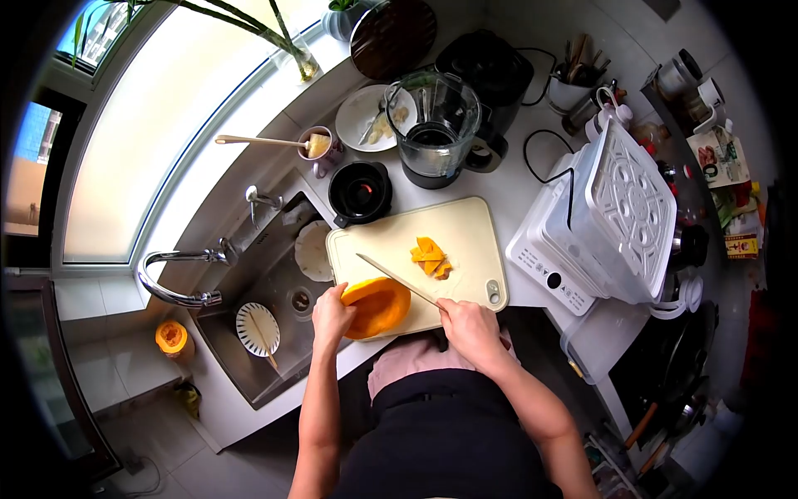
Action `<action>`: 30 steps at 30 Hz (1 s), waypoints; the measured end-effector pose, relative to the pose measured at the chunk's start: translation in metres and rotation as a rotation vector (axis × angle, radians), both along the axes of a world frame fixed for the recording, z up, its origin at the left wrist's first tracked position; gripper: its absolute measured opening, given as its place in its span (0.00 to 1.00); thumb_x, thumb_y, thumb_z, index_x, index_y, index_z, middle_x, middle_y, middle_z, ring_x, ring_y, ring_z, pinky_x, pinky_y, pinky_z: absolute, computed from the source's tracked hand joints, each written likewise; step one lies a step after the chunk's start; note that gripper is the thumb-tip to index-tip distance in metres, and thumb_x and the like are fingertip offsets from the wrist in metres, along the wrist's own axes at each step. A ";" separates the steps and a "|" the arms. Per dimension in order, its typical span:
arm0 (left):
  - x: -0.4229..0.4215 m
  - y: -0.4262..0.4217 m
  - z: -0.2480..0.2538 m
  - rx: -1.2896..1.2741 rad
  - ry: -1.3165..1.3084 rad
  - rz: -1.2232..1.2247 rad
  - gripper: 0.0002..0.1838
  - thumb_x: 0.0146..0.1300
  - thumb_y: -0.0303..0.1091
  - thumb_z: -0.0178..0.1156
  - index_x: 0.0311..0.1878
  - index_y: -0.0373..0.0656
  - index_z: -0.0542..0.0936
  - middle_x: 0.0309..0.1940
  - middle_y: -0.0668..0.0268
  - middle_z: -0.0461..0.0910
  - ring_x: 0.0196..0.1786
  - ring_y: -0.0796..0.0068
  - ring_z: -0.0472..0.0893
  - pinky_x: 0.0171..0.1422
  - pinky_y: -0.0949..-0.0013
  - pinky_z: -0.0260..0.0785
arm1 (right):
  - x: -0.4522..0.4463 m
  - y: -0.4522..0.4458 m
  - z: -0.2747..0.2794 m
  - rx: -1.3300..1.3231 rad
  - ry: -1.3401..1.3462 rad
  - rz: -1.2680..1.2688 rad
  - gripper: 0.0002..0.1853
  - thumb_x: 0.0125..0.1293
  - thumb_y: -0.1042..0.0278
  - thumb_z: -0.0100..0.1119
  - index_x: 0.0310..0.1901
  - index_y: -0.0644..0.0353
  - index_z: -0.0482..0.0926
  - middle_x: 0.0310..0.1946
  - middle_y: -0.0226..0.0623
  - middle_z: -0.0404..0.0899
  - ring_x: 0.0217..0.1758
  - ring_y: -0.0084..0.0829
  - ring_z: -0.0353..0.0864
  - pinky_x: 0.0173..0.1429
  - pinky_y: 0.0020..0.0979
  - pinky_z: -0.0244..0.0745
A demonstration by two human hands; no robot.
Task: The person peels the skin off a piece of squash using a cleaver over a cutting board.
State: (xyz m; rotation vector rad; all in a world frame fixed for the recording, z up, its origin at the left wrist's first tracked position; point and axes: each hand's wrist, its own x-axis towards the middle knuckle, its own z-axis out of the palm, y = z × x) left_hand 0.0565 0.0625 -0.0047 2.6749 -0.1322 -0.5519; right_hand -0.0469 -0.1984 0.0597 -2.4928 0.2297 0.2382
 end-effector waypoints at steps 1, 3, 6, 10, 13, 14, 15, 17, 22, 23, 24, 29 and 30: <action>-0.002 -0.001 0.001 -0.029 -0.026 0.023 0.24 0.52 0.30 0.63 0.56 0.43 0.82 0.44 0.51 0.85 0.50 0.48 0.83 0.56 0.54 0.76 | 0.000 -0.001 0.001 -0.011 -0.016 0.003 0.08 0.66 0.66 0.60 0.43 0.56 0.85 0.26 0.45 0.83 0.29 0.47 0.85 0.36 0.44 0.80; -0.002 -0.002 -0.002 -0.060 -0.052 0.044 0.23 0.51 0.29 0.62 0.55 0.43 0.84 0.45 0.50 0.85 0.50 0.48 0.83 0.57 0.54 0.76 | 0.002 -0.001 0.002 -0.013 -0.024 0.023 0.08 0.65 0.66 0.60 0.43 0.56 0.84 0.25 0.45 0.83 0.29 0.47 0.84 0.35 0.44 0.79; -0.003 -0.002 -0.009 -0.235 0.224 0.182 0.23 0.52 0.27 0.60 0.55 0.44 0.84 0.47 0.52 0.85 0.49 0.49 0.84 0.57 0.54 0.76 | 0.004 0.001 0.005 -0.028 -0.036 0.072 0.08 0.63 0.66 0.61 0.43 0.55 0.83 0.25 0.44 0.82 0.28 0.47 0.85 0.35 0.43 0.80; -0.032 -0.030 0.007 0.021 -0.289 -0.050 0.25 0.53 0.25 0.61 0.58 0.41 0.78 0.48 0.52 0.84 0.45 0.54 0.85 0.48 0.55 0.78 | 0.000 0.003 0.023 -0.113 -0.059 0.101 0.10 0.62 0.67 0.62 0.45 0.56 0.82 0.25 0.43 0.82 0.26 0.44 0.85 0.32 0.42 0.81; -0.042 -0.055 0.020 0.133 -0.376 -0.078 0.23 0.55 0.29 0.65 0.55 0.38 0.76 0.48 0.56 0.81 0.44 0.55 0.83 0.43 0.55 0.78 | -0.013 0.003 0.037 -0.116 -0.023 0.097 0.14 0.62 0.66 0.63 0.49 0.54 0.82 0.25 0.43 0.81 0.25 0.47 0.84 0.31 0.44 0.80; -0.045 -0.060 0.022 0.128 -0.372 -0.076 0.23 0.55 0.29 0.65 0.55 0.38 0.76 0.48 0.56 0.81 0.44 0.55 0.83 0.43 0.55 0.78 | -0.017 0.003 0.039 -0.122 -0.019 0.099 0.14 0.62 0.66 0.63 0.49 0.54 0.82 0.25 0.43 0.81 0.25 0.47 0.84 0.31 0.44 0.80; -0.046 -0.064 0.024 0.094 -0.390 -0.074 0.23 0.54 0.30 0.67 0.54 0.38 0.76 0.46 0.57 0.80 0.44 0.55 0.83 0.42 0.55 0.77 | -0.020 0.005 0.039 -0.171 -0.005 0.115 0.15 0.62 0.66 0.63 0.50 0.56 0.82 0.25 0.43 0.81 0.25 0.45 0.84 0.31 0.43 0.80; -0.047 -0.067 0.023 0.083 -0.435 -0.082 0.24 0.51 0.34 0.71 0.51 0.35 0.77 0.40 0.61 0.78 0.45 0.58 0.81 0.40 0.57 0.76 | -0.023 0.007 0.041 -0.219 0.011 0.130 0.16 0.62 0.66 0.64 0.52 0.57 0.82 0.25 0.42 0.82 0.24 0.44 0.84 0.30 0.42 0.81; -0.045 -0.070 0.012 0.126 -0.428 -0.072 0.15 0.55 0.26 0.62 0.47 0.39 0.79 0.40 0.57 0.79 0.44 0.52 0.80 0.43 0.54 0.75 | -0.022 0.002 0.048 -0.257 0.045 0.186 0.11 0.63 0.71 0.56 0.46 0.63 0.81 0.24 0.43 0.81 0.24 0.42 0.86 0.27 0.39 0.81; -0.044 -0.070 0.011 0.151 -0.445 -0.093 0.14 0.55 0.26 0.62 0.46 0.39 0.79 0.39 0.57 0.79 0.44 0.52 0.81 0.43 0.54 0.75 | -0.021 0.002 0.046 -0.257 0.047 0.184 0.11 0.63 0.71 0.56 0.46 0.63 0.81 0.24 0.43 0.81 0.24 0.42 0.86 0.27 0.39 0.81; -0.043 -0.070 0.009 0.150 -0.444 -0.096 0.14 0.55 0.26 0.62 0.46 0.39 0.79 0.39 0.57 0.79 0.44 0.52 0.81 0.43 0.54 0.75 | -0.018 0.003 0.043 -0.271 0.064 0.187 0.11 0.62 0.72 0.56 0.45 0.63 0.81 0.24 0.43 0.81 0.24 0.41 0.86 0.27 0.38 0.82; -0.041 -0.074 0.004 0.232 -0.472 -0.120 0.16 0.50 0.33 0.68 0.43 0.38 0.81 0.37 0.62 0.77 0.44 0.62 0.81 0.38 0.59 0.74 | -0.009 0.023 0.016 -0.420 0.015 0.167 0.15 0.62 0.71 0.56 0.49 0.64 0.80 0.25 0.40 0.83 0.24 0.35 0.87 0.27 0.33 0.82; -0.039 -0.074 0.004 0.231 -0.471 -0.123 0.16 0.50 0.33 0.68 0.43 0.38 0.81 0.37 0.62 0.77 0.44 0.62 0.81 0.38 0.59 0.74 | -0.004 0.025 0.010 -0.419 0.017 0.165 0.15 0.62 0.71 0.56 0.49 0.64 0.80 0.25 0.40 0.83 0.24 0.35 0.87 0.27 0.33 0.82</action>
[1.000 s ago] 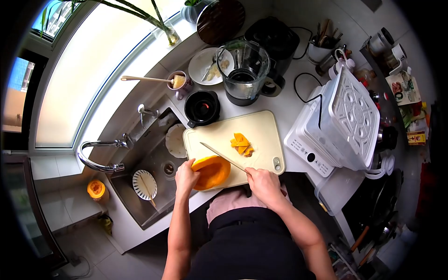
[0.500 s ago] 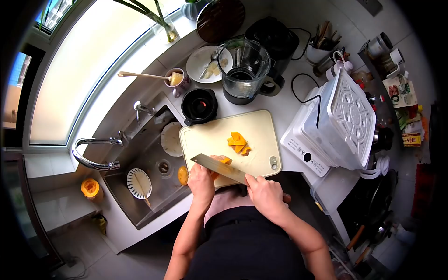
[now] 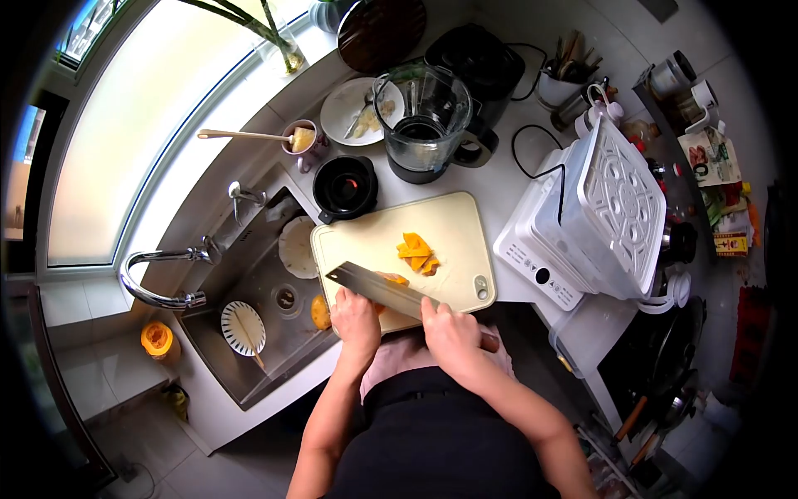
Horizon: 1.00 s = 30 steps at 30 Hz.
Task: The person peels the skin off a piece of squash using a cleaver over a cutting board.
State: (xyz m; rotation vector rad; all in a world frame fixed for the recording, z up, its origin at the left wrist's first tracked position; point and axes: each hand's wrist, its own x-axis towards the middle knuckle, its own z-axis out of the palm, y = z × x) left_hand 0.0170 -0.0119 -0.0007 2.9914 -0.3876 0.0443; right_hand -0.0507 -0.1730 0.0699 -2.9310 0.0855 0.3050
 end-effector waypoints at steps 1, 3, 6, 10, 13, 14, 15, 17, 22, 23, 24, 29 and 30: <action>0.002 0.000 0.000 0.008 0.010 -0.027 0.15 0.50 0.31 0.67 0.43 0.38 0.81 0.38 0.61 0.78 0.44 0.61 0.81 0.38 0.59 0.75 | 0.007 0.002 -0.005 0.026 -0.014 0.009 0.15 0.62 0.71 0.56 0.50 0.64 0.81 0.26 0.40 0.83 0.24 0.35 0.87 0.27 0.33 0.82; 0.003 -0.001 0.000 0.017 0.016 -0.054 0.14 0.51 0.30 0.66 0.42 0.38 0.81 0.38 0.60 0.79 0.44 0.61 0.81 0.39 0.58 0.75 | 0.016 0.003 -0.009 0.046 -0.027 0.025 0.16 0.62 0.71 0.56 0.52 0.65 0.80 0.26 0.40 0.83 0.25 0.35 0.87 0.28 0.34 0.83; 0.008 -0.002 0.002 0.026 0.024 -0.034 0.12 0.53 0.29 0.63 0.41 0.37 0.81 0.39 0.60 0.80 0.45 0.60 0.81 0.40 0.58 0.76 | 0.014 -0.003 -0.001 0.083 0.071 0.007 0.13 0.63 0.71 0.55 0.48 0.64 0.81 0.27 0.42 0.84 0.27 0.36 0.88 0.30 0.35 0.83; 0.008 -0.008 0.003 0.053 0.015 -0.020 0.10 0.54 0.27 0.60 0.40 0.37 0.81 0.43 0.60 0.82 0.46 0.61 0.82 0.41 0.61 0.77 | 0.007 -0.010 0.007 0.041 0.095 -0.039 0.09 0.64 0.72 0.54 0.43 0.62 0.80 0.28 0.44 0.84 0.30 0.38 0.89 0.32 0.37 0.84; 0.008 -0.008 0.001 0.099 0.006 -0.054 0.12 0.55 0.27 0.60 0.43 0.38 0.81 0.47 0.61 0.83 0.47 0.62 0.83 0.42 0.63 0.77 | 0.034 0.001 -0.012 0.117 0.047 -0.027 0.05 0.63 0.72 0.55 0.36 0.62 0.80 0.28 0.45 0.85 0.31 0.41 0.89 0.35 0.37 0.84; 0.010 -0.008 0.002 0.109 0.017 -0.067 0.13 0.55 0.28 0.59 0.45 0.38 0.82 0.48 0.62 0.83 0.47 0.63 0.83 0.42 0.64 0.78 | 0.034 0.000 -0.018 0.118 0.040 -0.028 0.05 0.63 0.72 0.55 0.36 0.62 0.80 0.28 0.45 0.85 0.31 0.41 0.89 0.35 0.37 0.84; 0.010 -0.006 0.003 0.111 0.008 -0.070 0.13 0.55 0.28 0.59 0.45 0.38 0.82 0.48 0.62 0.83 0.47 0.63 0.83 0.42 0.64 0.78 | 0.035 -0.002 -0.021 0.144 0.065 -0.035 0.05 0.63 0.72 0.54 0.36 0.61 0.79 0.27 0.46 0.84 0.30 0.44 0.88 0.34 0.40 0.83; 0.008 -0.003 0.005 0.050 -0.050 -0.024 0.16 0.57 0.27 0.59 0.49 0.40 0.82 0.49 0.63 0.83 0.48 0.64 0.83 0.43 0.64 0.78 | 0.022 -0.016 -0.020 0.168 0.076 -0.057 0.06 0.64 0.71 0.52 0.35 0.59 0.79 0.24 0.46 0.83 0.30 0.46 0.87 0.34 0.43 0.82; 0.005 0.000 0.012 0.013 -0.040 -0.019 0.19 0.59 0.26 0.57 0.55 0.40 0.81 0.53 0.62 0.83 0.51 0.64 0.83 0.48 0.64 0.78 | 0.000 -0.043 -0.003 0.205 0.087 -0.149 0.08 0.66 0.66 0.58 0.42 0.58 0.83 0.24 0.46 0.82 0.28 0.47 0.85 0.33 0.45 0.80; 0.003 0.002 0.010 0.001 -0.049 -0.021 0.20 0.59 0.25 0.57 0.56 0.40 0.80 0.54 0.61 0.82 0.51 0.64 0.83 0.49 0.63 0.78 | 0.003 -0.044 -0.005 0.266 0.011 -0.164 0.07 0.66 0.67 0.57 0.40 0.59 0.82 0.25 0.47 0.83 0.27 0.47 0.85 0.33 0.45 0.80; 0.002 0.004 0.009 -0.011 -0.056 -0.025 0.21 0.59 0.25 0.57 0.57 0.40 0.80 0.55 0.60 0.82 0.52 0.63 0.83 0.50 0.63 0.77 | 0.006 -0.045 -0.007 0.328 -0.065 -0.179 0.06 0.66 0.68 0.56 0.38 0.59 0.81 0.25 0.47 0.83 0.27 0.47 0.85 0.32 0.45 0.80; -0.003 0.016 0.005 -0.120 -0.033 -0.019 0.22 0.57 0.22 0.58 0.57 0.39 0.80 0.56 0.58 0.81 0.52 0.59 0.82 0.53 0.61 0.77 | -0.001 -0.041 0.012 0.308 -0.061 -0.063 0.08 0.66 0.66 0.59 0.42 0.59 0.82 0.22 0.44 0.81 0.24 0.46 0.84 0.29 0.43 0.80; -0.003 0.018 0.004 -0.167 -0.022 -0.018 0.22 0.56 0.21 0.59 0.57 0.38 0.79 0.56 0.57 0.81 0.52 0.57 0.82 0.54 0.60 0.77 | -0.008 -0.040 0.015 0.298 -0.065 -0.052 0.09 0.65 0.65 0.59 0.43 0.59 0.82 0.22 0.43 0.81 0.24 0.45 0.84 0.29 0.43 0.80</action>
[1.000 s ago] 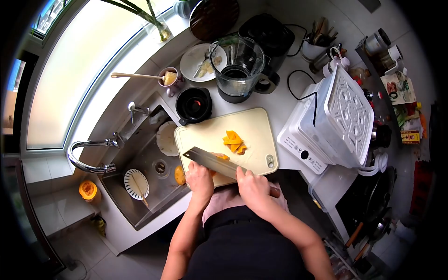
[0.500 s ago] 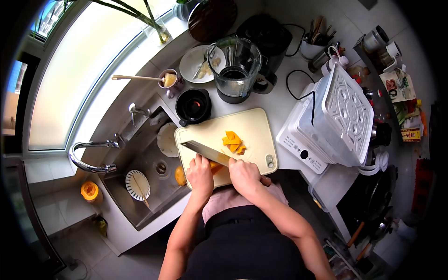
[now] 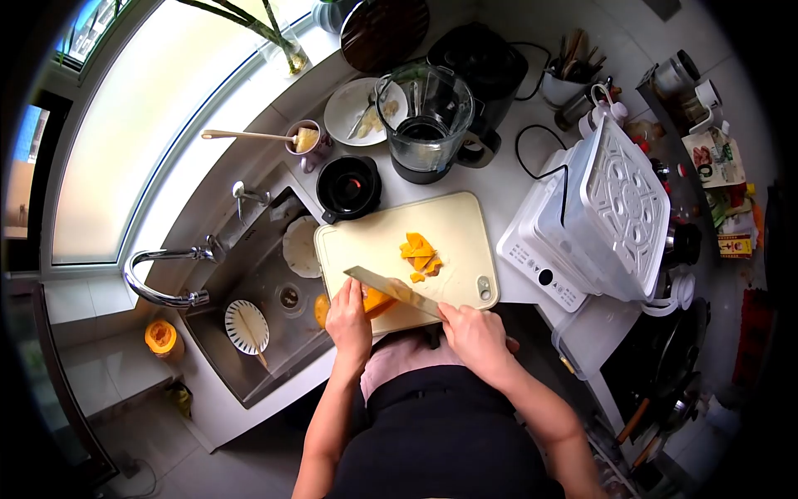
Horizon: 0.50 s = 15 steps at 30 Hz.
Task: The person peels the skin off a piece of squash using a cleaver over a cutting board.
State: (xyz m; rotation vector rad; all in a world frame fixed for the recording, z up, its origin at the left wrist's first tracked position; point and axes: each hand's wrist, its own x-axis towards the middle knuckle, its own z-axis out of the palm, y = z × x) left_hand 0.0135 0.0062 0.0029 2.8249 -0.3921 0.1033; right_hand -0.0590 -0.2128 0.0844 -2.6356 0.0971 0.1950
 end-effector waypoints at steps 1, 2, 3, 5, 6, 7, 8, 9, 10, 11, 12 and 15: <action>-0.001 0.003 -0.002 0.000 0.000 0.004 0.22 0.56 0.21 0.59 0.57 0.38 0.79 0.56 0.57 0.81 0.52 0.57 0.82 0.54 0.60 0.77 | -0.006 0.001 0.003 -0.008 -0.003 0.014 0.10 0.65 0.65 0.60 0.44 0.58 0.82 0.22 0.43 0.80 0.24 0.45 0.84 0.28 0.42 0.80; -0.002 0.008 -0.003 -0.014 0.043 0.018 0.22 0.56 0.21 0.59 0.56 0.37 0.79 0.56 0.56 0.81 0.52 0.57 0.82 0.55 0.60 0.77 | -0.009 0.003 0.007 -0.005 -0.002 0.018 0.10 0.65 0.65 0.60 0.44 0.58 0.82 0.22 0.43 0.80 0.24 0.45 0.84 0.28 0.42 0.80; -0.002 0.010 -0.002 -0.028 0.084 0.029 0.22 0.55 0.20 0.60 0.55 0.37 0.79 0.57 0.56 0.81 0.52 0.56 0.82 0.55 0.60 0.77 | -0.012 0.004 0.013 -0.046 0.035 0.032 0.11 0.64 0.66 0.59 0.46 0.59 0.81 0.24 0.42 0.81 0.24 0.43 0.85 0.28 0.41 0.80; -0.004 0.010 0.003 -0.069 0.051 0.032 0.21 0.56 0.20 0.60 0.55 0.37 0.80 0.56 0.56 0.81 0.52 0.56 0.82 0.55 0.60 0.77 | -0.017 0.007 0.013 -0.089 0.073 0.041 0.12 0.64 0.68 0.59 0.47 0.59 0.81 0.25 0.42 0.82 0.24 0.42 0.85 0.28 0.40 0.81; -0.004 0.008 0.005 -0.114 0.018 0.034 0.20 0.56 0.20 0.60 0.54 0.37 0.80 0.56 0.56 0.81 0.52 0.56 0.82 0.54 0.60 0.77 | -0.019 0.009 0.009 -0.128 0.078 0.072 0.13 0.62 0.69 0.58 0.48 0.60 0.81 0.25 0.42 0.82 0.24 0.42 0.86 0.28 0.39 0.81; -0.002 0.007 0.006 -0.119 0.017 0.029 0.20 0.56 0.20 0.60 0.54 0.37 0.80 0.56 0.56 0.81 0.52 0.56 0.82 0.54 0.60 0.77 | -0.020 0.009 0.006 -0.169 0.080 0.102 0.14 0.61 0.71 0.57 0.49 0.61 0.80 0.26 0.42 0.82 0.24 0.41 0.86 0.28 0.38 0.81; -0.002 0.006 0.007 -0.106 0.033 0.025 0.19 0.57 0.20 0.60 0.54 0.37 0.80 0.56 0.56 0.81 0.53 0.56 0.82 0.54 0.60 0.77 | -0.019 0.009 0.005 -0.173 0.081 0.100 0.14 0.61 0.71 0.57 0.49 0.61 0.80 0.26 0.42 0.82 0.24 0.41 0.86 0.28 0.38 0.81; -0.001 0.006 0.007 -0.092 0.048 0.022 0.19 0.57 0.20 0.59 0.54 0.38 0.80 0.55 0.56 0.82 0.53 0.56 0.82 0.54 0.60 0.77 | -0.017 0.010 0.005 -0.182 0.083 0.100 0.14 0.60 0.72 0.57 0.49 0.62 0.80 0.26 0.42 0.82 0.25 0.41 0.86 0.29 0.38 0.81; -0.001 0.006 0.005 -0.093 0.048 0.023 0.19 0.57 0.20 0.59 0.54 0.38 0.80 0.55 0.56 0.82 0.53 0.56 0.82 0.54 0.60 0.77 | -0.015 0.010 0.005 -0.190 0.086 0.100 0.14 0.59 0.73 0.56 0.48 0.63 0.79 0.26 0.43 0.82 0.25 0.41 0.87 0.29 0.37 0.82; -0.001 0.006 0.002 -0.080 0.041 0.015 0.19 0.57 0.20 0.59 0.54 0.38 0.80 0.54 0.56 0.82 0.53 0.56 0.82 0.54 0.60 0.77 | -0.012 0.009 0.004 -0.191 0.086 0.099 0.14 0.59 0.73 0.56 0.48 0.63 0.79 0.26 0.43 0.82 0.25 0.41 0.87 0.29 0.37 0.82; -0.001 0.004 0.001 -0.066 0.034 0.008 0.19 0.58 0.19 0.58 0.54 0.39 0.80 0.54 0.57 0.82 0.53 0.56 0.82 0.54 0.60 0.77 | -0.010 0.009 0.002 -0.184 0.111 0.109 0.13 0.59 0.73 0.57 0.47 0.63 0.79 0.26 0.43 0.82 0.25 0.41 0.87 0.29 0.37 0.82; -0.001 0.004 0.003 -0.076 0.048 0.025 0.19 0.58 0.19 0.58 0.54 0.39 0.80 0.52 0.57 0.83 0.53 0.57 0.82 0.54 0.61 0.77 | -0.010 0.011 0.010 -0.169 0.140 0.116 0.12 0.60 0.72 0.57 0.45 0.63 0.79 0.26 0.43 0.82 0.26 0.41 0.87 0.29 0.37 0.82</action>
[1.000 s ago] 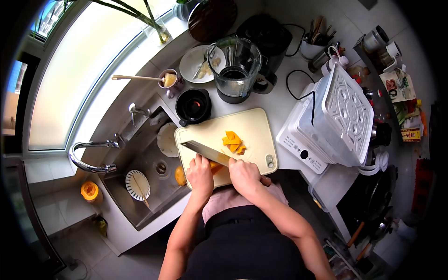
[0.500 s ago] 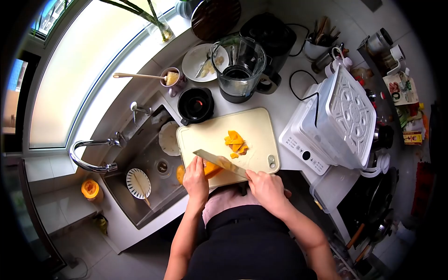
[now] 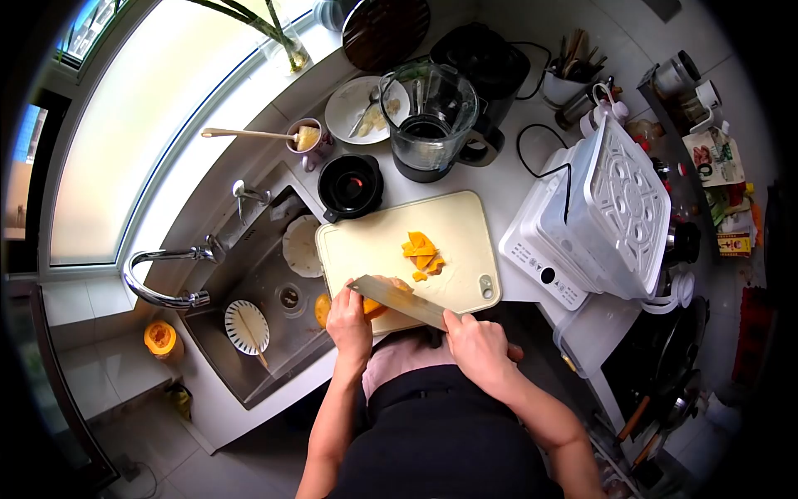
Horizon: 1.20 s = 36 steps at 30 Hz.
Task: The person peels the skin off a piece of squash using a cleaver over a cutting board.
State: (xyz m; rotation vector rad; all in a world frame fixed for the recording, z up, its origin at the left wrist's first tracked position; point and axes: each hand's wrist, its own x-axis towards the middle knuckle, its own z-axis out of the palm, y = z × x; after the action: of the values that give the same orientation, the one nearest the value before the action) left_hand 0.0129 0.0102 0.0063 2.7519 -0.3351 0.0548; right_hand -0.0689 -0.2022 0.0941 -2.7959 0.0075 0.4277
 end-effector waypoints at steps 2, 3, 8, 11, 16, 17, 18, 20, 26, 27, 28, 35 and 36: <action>0.001 0.003 -0.002 -0.001 0.010 0.011 0.18 0.58 0.20 0.58 0.53 0.39 0.80 0.52 0.57 0.83 0.52 0.57 0.82 0.54 0.61 0.77 | -0.002 0.001 0.003 0.005 0.005 -0.004 0.11 0.60 0.72 0.57 0.44 0.63 0.78 0.26 0.43 0.82 0.26 0.41 0.87 0.29 0.38 0.82; 0.002 0.002 -0.002 -0.005 0.018 0.020 0.18 0.58 0.20 0.58 0.53 0.39 0.80 0.51 0.58 0.83 0.52 0.57 0.83 0.53 0.61 0.77 | -0.003 0.002 0.002 -0.005 0.003 -0.013 0.11 0.60 0.72 0.57 0.44 0.63 0.78 0.26 0.43 0.82 0.26 0.41 0.87 0.29 0.38 0.82; 0.002 -0.001 0.003 0.011 0.066 0.014 0.18 0.57 0.21 0.58 0.52 0.39 0.81 0.50 0.58 0.83 0.50 0.57 0.83 0.51 0.60 0.77 | 0.002 0.017 -0.016 -0.037 0.002 -0.037 0.13 0.61 0.72 0.56 0.47 0.64 0.79 0.26 0.43 0.83 0.25 0.39 0.87 0.28 0.37 0.82; 0.003 -0.006 0.005 0.049 0.098 0.015 0.18 0.57 0.22 0.58 0.52 0.40 0.81 0.50 0.58 0.83 0.49 0.57 0.83 0.50 0.60 0.77 | 0.008 0.029 -0.030 -0.103 -0.062 -0.042 0.16 0.63 0.71 0.55 0.51 0.65 0.80 0.26 0.42 0.83 0.24 0.36 0.87 0.28 0.35 0.82; 0.002 -0.013 -0.005 0.050 -0.084 0.032 0.18 0.57 0.22 0.57 0.52 0.39 0.82 0.51 0.60 0.83 0.50 0.58 0.83 0.52 0.60 0.77 | 0.031 0.030 -0.047 -0.034 -0.081 -0.040 0.14 0.63 0.71 0.54 0.48 0.64 0.81 0.26 0.43 0.83 0.25 0.38 0.87 0.29 0.36 0.83; 0.002 -0.012 -0.004 0.048 -0.089 0.027 0.18 0.57 0.22 0.57 0.52 0.39 0.82 0.51 0.60 0.83 0.50 0.58 0.83 0.52 0.60 0.77 | 0.034 0.029 -0.047 -0.003 -0.066 -0.043 0.12 0.63 0.71 0.54 0.45 0.64 0.81 0.26 0.44 0.84 0.26 0.39 0.88 0.30 0.37 0.83; 0.001 -0.008 -0.004 0.014 -0.078 0.039 0.18 0.57 0.21 0.58 0.52 0.38 0.82 0.52 0.59 0.83 0.51 0.58 0.83 0.53 0.60 0.76 | 0.030 0.026 -0.042 -0.004 -0.069 -0.047 0.12 0.63 0.71 0.54 0.45 0.64 0.81 0.26 0.44 0.84 0.26 0.39 0.88 0.30 0.37 0.83; 0.001 -0.007 -0.006 -0.022 -0.061 0.057 0.18 0.57 0.21 0.58 0.53 0.38 0.81 0.52 0.59 0.83 0.51 0.58 0.82 0.55 0.60 0.76 | 0.016 0.018 -0.024 0.018 -0.006 -0.112 0.08 0.63 0.71 0.54 0.39 0.63 0.81 0.26 0.45 0.84 0.29 0.43 0.88 0.33 0.41 0.83; 0.001 -0.003 -0.011 -0.031 -0.099 0.001 0.22 0.56 0.19 0.59 0.56 0.38 0.81 0.53 0.57 0.83 0.53 0.57 0.82 0.57 0.60 0.76 | 0.043 0.025 -0.053 0.098 0.023 -0.114 0.06 0.65 0.68 0.54 0.36 0.60 0.79 0.22 0.47 0.82 0.27 0.46 0.86 0.32 0.45 0.81; 0.001 -0.001 -0.010 -0.038 -0.085 0.011 0.22 0.56 0.19 0.59 0.56 0.38 0.81 0.54 0.57 0.83 0.54 0.57 0.82 0.57 0.60 0.75 | 0.051 0.030 -0.055 0.114 -0.003 -0.093 0.06 0.65 0.68 0.55 0.36 0.60 0.80 0.22 0.47 0.82 0.27 0.46 0.86 0.32 0.45 0.81; 0.000 0.002 -0.009 -0.037 -0.092 0.010 0.22 0.56 0.19 0.59 0.56 0.38 0.81 0.54 0.57 0.83 0.54 0.57 0.82 0.57 0.60 0.75 | 0.053 0.033 -0.054 0.122 -0.004 -0.100 0.06 0.64 0.68 0.55 0.36 0.59 0.80 0.22 0.48 0.82 0.27 0.47 0.86 0.33 0.45 0.81; -0.001 0.006 -0.008 -0.093 -0.066 0.013 0.22 0.56 0.19 0.60 0.57 0.38 0.80 0.54 0.57 0.83 0.54 0.57 0.82 0.58 0.60 0.75 | 0.017 -0.001 -0.031 0.168 0.098 -0.174 0.07 0.63 0.68 0.55 0.37 0.58 0.82 0.22 0.50 0.82 0.29 0.49 0.86 0.35 0.48 0.81; -0.002 0.005 -0.009 -0.094 -0.093 -0.007 0.22 0.56 0.18 0.60 0.57 0.38 0.80 0.54 0.57 0.83 0.54 0.57 0.82 0.58 0.60 0.75 | 0.023 0.004 -0.036 0.166 0.100 -0.176 0.07 0.63 0.68 0.55 0.37 0.58 0.82 0.22 0.50 0.82 0.29 0.49 0.86 0.35 0.48 0.81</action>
State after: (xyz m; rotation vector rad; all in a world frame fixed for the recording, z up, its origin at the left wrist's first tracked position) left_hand 0.0113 0.0157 -0.0026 2.6598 -0.3575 0.1920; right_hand -0.0464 -0.1984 0.0585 -2.5813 0.2285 0.4994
